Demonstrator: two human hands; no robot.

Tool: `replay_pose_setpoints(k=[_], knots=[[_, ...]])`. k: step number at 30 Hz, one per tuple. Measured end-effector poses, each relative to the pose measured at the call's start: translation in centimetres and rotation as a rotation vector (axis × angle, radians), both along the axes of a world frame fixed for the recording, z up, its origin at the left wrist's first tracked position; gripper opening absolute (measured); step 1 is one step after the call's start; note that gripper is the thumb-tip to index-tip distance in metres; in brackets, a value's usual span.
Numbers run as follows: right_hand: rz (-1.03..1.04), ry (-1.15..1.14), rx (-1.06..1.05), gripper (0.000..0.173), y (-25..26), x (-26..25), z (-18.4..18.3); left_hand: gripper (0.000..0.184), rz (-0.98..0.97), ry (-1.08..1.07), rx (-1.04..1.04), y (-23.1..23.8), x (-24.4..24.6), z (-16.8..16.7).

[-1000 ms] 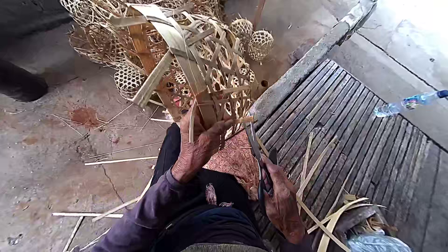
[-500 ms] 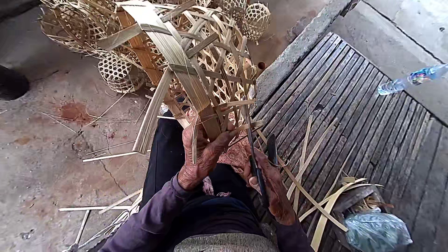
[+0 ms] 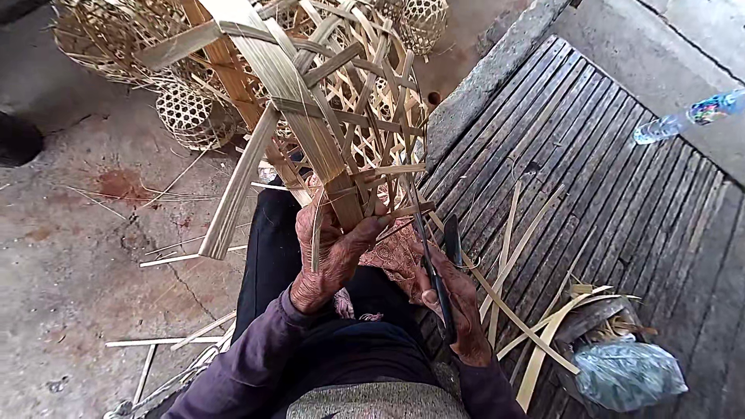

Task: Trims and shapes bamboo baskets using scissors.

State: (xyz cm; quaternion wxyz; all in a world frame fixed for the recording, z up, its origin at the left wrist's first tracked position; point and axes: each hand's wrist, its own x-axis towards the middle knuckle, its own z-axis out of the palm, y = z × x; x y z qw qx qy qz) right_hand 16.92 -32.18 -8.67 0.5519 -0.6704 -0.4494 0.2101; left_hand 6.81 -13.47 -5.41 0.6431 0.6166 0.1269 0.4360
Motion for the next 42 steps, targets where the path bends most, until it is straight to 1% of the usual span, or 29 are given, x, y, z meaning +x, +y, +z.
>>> replay_pose_setpoints(k=[3,6,8,10,12,13,16,17,18,20,22,23,25,27,30,33,36,39,42], knots=[[-0.049,-0.141,0.035,0.074,0.0,0.1,-0.7,0.045,-0.022,0.006,-0.051,0.0,-0.1,0.2],[-0.105,-0.308,0.048,0.075,-0.1,0.1,-0.9,0.047,-0.027,0.006,-0.084,-0.2,-0.1,0.5],[-0.13,-0.406,0.052,0.073,-0.6,0.4,-1.2,0.046,-0.026,0.004,-0.095,-0.3,0.0,0.6],[-0.164,-0.446,0.036,0.066,-1.4,0.3,-1.6,0.041,-0.017,-0.003,-0.085,0.1,-0.3,0.8],[-0.203,-0.423,-0.037,0.061,-2.3,-0.4,-2.0,0.044,-0.011,-0.017,-0.08,0.9,-0.8,1.3],[-0.219,-0.376,-0.054,0.061,-2.5,-0.9,-2.1,0.045,-0.014,-0.023,-0.086,1.1,-0.9,1.3],[-0.22,-0.152,-0.007,0.07,-2.6,-1.4,-2.4,0.046,-0.01,-0.059,-0.102,0.9,-0.9,1.4],[-0.216,-0.114,0.024,0.072,-2.7,-1.0,-2.0,0.045,-0.034,-0.065,-0.109,0.9,-1.0,1.7],[-0.228,-0.11,0.066,0.069,-2.7,-0.4,-1.4,0.045,-0.069,-0.076,-0.11,0.8,-1.2,2.2],[-0.287,-0.183,0.149,0.062,-2.4,1.5,1.1,0.04,-0.183,-0.089,-0.109,0.7,-1.8,3.5],[-0.347,-0.28,0.218,0.062,-1.5,3.2,4.0,0.035,-0.304,-0.087,-0.123,0.6,-2.4,4.5],[-0.359,-0.322,0.252,0.063,-0.9,4.0,5.0,0.036,-0.36,-0.079,-0.133,0.6,-2.6,4.7],[-0.34,-0.334,0.291,0.067,0.8,4.8,5.9,0.043,-0.442,-0.051,-0.168,0.8,-2.7,4.2],[-0.296,-0.3,0.286,0.07,2.0,5.0,5.3,0.047,-0.453,0.002,-0.187,0.9,-2.8,3.3],[-0.298,-0.303,0.26,0.069,3.0,5.2,4.2,0.045,-0.372,0.074,-0.093,1.0,-3.1,2.7],[-0.272,-0.263,0.231,0.073,3.0,6.3,4.0,0.042,-0.22,0.128,0.113,1.0,-3.0,2.2],[-0.266,-0.256,0.194,0.073,2.3,6.4,3.7,0.049,-0.07,0.194,0.289,1.3,-2.4,2.1],[-0.278,-0.27,0.176,0.073,2.0,5.9,3.6,0.049,0.08,0.341,0.37,1.2,-2.3,2.1],[-0.284,-0.271,0.132,0.076,2.1,5.0,3.9,0.051,0.185,0.517,0.429,1.4,-2.2,2.1]])
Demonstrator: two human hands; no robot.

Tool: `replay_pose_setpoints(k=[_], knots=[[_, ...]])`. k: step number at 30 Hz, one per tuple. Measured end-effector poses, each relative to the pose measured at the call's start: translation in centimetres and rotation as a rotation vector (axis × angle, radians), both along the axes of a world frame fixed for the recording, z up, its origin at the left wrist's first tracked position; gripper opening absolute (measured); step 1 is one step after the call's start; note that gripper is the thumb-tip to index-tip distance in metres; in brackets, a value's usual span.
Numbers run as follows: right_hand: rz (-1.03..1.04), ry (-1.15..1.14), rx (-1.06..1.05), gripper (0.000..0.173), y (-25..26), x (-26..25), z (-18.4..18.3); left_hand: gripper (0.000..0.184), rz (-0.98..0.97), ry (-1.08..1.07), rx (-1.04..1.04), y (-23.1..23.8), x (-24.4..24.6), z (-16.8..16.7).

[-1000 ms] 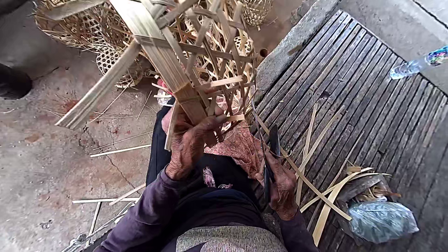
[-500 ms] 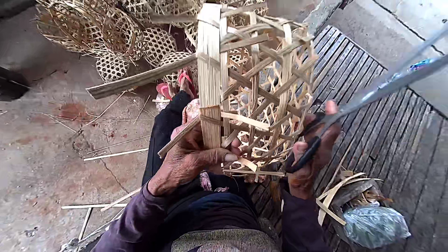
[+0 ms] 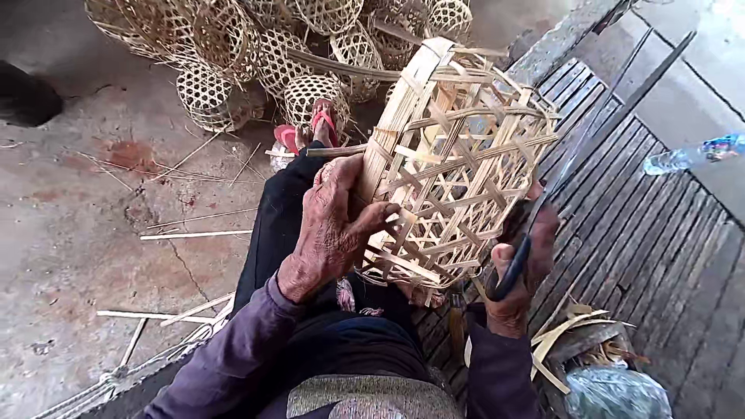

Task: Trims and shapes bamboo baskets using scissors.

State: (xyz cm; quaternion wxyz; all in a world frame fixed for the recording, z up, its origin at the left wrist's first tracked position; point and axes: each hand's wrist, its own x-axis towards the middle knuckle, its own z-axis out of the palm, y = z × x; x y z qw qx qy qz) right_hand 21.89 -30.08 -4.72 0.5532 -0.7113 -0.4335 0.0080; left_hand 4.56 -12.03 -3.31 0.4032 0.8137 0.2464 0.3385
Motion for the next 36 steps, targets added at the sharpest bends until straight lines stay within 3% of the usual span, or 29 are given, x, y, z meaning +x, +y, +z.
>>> replay_pose_setpoints(k=[3,5,7,9,11,17,20,23,26,29,34,36], knots=[[-0.014,-0.022,-0.011,0.077,0.6,-1.3,0.3,0.046,0.064,0.121,0.052,0.2,0.4,-0.6],[-0.044,-0.023,-0.013,0.078,0.9,-1.7,0.2,0.045,0.017,0.119,-0.024,0.5,0.0,-1.0],[-0.077,-0.008,-0.012,0.077,0.4,-1.3,0.2,0.043,-0.144,-0.007,-0.275,0.8,-0.6,-1.0],[-0.084,0.001,0.013,0.074,-0.3,-0.4,0.3,0.039,-0.422,-0.236,-0.564,1.0,-0.7,-1.1],[-0.065,0.014,0.034,0.075,-0.7,0.2,0.4,0.045,-0.61,-0.348,-0.758,1.2,-0.4,-1.1],[-0.04,0.018,0.001,0.077,-1.3,1.0,0.2,0.042,-0.726,-0.5,-1.032,4.6,-1.0,-2.5],[-0.024,-0.026,-0.005,0.081,-1.5,1.1,-0.1,0.036,-0.721,-0.446,-1.06,7.2,-1.1,-1.5],[0.005,-0.06,-0.013,0.082,-1.6,0.8,-0.2,0.043,-0.777,-0.322,-0.975,8.3,-0.6,0.4],[0.056,-0.08,-0.011,0.083,-1.6,0.7,0.0,0.052,-0.809,-0.228,-0.853,7.6,0.6,2.4],[0.073,-0.071,-0.011,0.083,-1.8,0.7,0.1,0.048,-0.712,-0.12,-0.817,6.3,1.2,4.2],[0.104,-0.078,0.02,0.079,-1.8,0.4,0.5,0.041,-1.008,-0.056,-0.792,8.4,0.8,4.9],[0.113,-0.056,0.022,0.08,-1.8,0.3,0.4,0.039,-1.007,-0.005,-0.786,8.6,0.7,5.4]])
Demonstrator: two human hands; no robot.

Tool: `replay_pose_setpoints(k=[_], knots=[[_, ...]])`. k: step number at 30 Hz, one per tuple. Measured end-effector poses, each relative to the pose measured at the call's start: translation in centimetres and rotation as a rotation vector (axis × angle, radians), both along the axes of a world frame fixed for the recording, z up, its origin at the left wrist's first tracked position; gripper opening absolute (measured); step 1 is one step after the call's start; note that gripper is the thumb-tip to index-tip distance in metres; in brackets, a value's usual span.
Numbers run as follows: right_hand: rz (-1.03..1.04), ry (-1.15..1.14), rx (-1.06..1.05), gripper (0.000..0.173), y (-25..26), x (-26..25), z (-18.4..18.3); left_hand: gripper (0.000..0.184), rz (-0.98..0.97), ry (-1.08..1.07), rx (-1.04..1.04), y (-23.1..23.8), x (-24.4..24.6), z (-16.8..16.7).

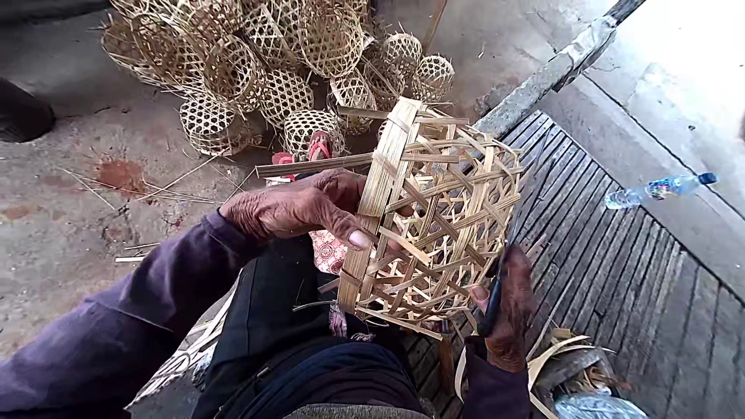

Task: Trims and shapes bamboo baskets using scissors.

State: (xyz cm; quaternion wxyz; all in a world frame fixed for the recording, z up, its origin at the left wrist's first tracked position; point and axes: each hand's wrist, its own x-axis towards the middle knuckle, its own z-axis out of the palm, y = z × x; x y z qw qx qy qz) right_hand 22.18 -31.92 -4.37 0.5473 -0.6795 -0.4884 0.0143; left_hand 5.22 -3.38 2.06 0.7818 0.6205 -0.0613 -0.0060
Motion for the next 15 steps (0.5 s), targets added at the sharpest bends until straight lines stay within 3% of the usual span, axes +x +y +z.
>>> replay_pose_setpoints(k=[5,9,15], knots=[[-0.018,0.001,0.001,0.078,0.0,-0.3,0.0,0.027,0.347,0.04,0.051,-3.2,0.9,0.8],[-0.023,-0.002,0.014,0.077,0.0,-0.3,-0.2,0.028,0.451,-0.044,0.084,-4.0,1.0,0.1],[-0.037,-0.004,0.008,0.077,0.3,-0.7,-0.9,0.039,0.682,0.048,0.386,-6.0,0.3,-0.5]])
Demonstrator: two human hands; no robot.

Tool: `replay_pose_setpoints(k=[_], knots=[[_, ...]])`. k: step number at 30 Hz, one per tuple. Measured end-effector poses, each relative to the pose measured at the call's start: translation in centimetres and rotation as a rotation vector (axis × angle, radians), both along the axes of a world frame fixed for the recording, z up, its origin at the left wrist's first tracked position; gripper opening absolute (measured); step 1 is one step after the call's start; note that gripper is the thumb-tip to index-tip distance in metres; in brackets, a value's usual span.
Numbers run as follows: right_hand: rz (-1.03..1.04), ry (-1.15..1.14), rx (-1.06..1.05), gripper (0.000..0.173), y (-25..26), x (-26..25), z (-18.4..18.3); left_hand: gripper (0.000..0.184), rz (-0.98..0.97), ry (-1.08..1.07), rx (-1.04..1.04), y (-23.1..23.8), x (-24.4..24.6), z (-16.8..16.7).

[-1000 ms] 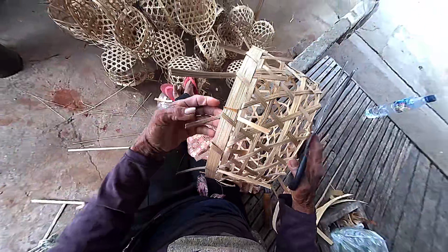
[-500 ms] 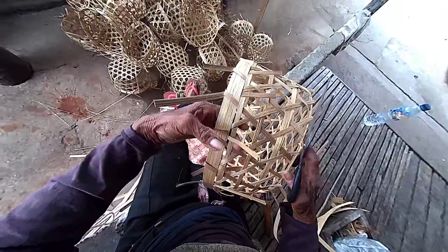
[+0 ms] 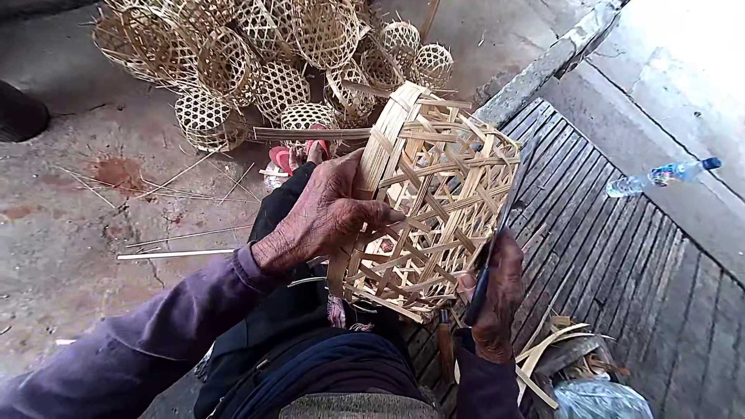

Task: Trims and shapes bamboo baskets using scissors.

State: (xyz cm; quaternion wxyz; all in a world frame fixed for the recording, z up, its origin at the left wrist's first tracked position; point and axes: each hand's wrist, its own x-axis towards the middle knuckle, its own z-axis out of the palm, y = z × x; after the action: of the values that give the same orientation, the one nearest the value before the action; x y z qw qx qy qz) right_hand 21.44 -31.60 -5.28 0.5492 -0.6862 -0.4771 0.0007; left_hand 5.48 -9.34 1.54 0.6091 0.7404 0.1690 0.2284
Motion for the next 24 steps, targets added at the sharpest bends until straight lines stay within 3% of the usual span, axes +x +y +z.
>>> replay_pose_setpoints(k=[3,7,12,18,24], knots=[[-0.02,-0.015,-0.006,0.08,-0.1,-0.2,0.0,0.036,-0.033,-0.07,-0.085,-0.5,-0.8,-0.5],[-0.118,-0.082,0.029,0.07,-0.6,0.6,1.4,0.038,-0.055,-0.295,-0.139,-1.6,0.0,0.7],[-0.116,-0.226,-0.056,0.074,-2.8,-0.2,2.4,0.035,0.195,-0.466,-0.11,-2.2,1.0,0.7],[-0.07,-0.305,-0.276,0.066,-1.1,-3.6,1.1,0.037,0.347,-0.517,-0.18,-3.8,1.7,-2.1],[-0.077,-0.28,-0.261,0.065,-1.3,-4.2,1.3,0.036,0.38,-0.547,-0.149,-4.3,1.8,-2.5]])
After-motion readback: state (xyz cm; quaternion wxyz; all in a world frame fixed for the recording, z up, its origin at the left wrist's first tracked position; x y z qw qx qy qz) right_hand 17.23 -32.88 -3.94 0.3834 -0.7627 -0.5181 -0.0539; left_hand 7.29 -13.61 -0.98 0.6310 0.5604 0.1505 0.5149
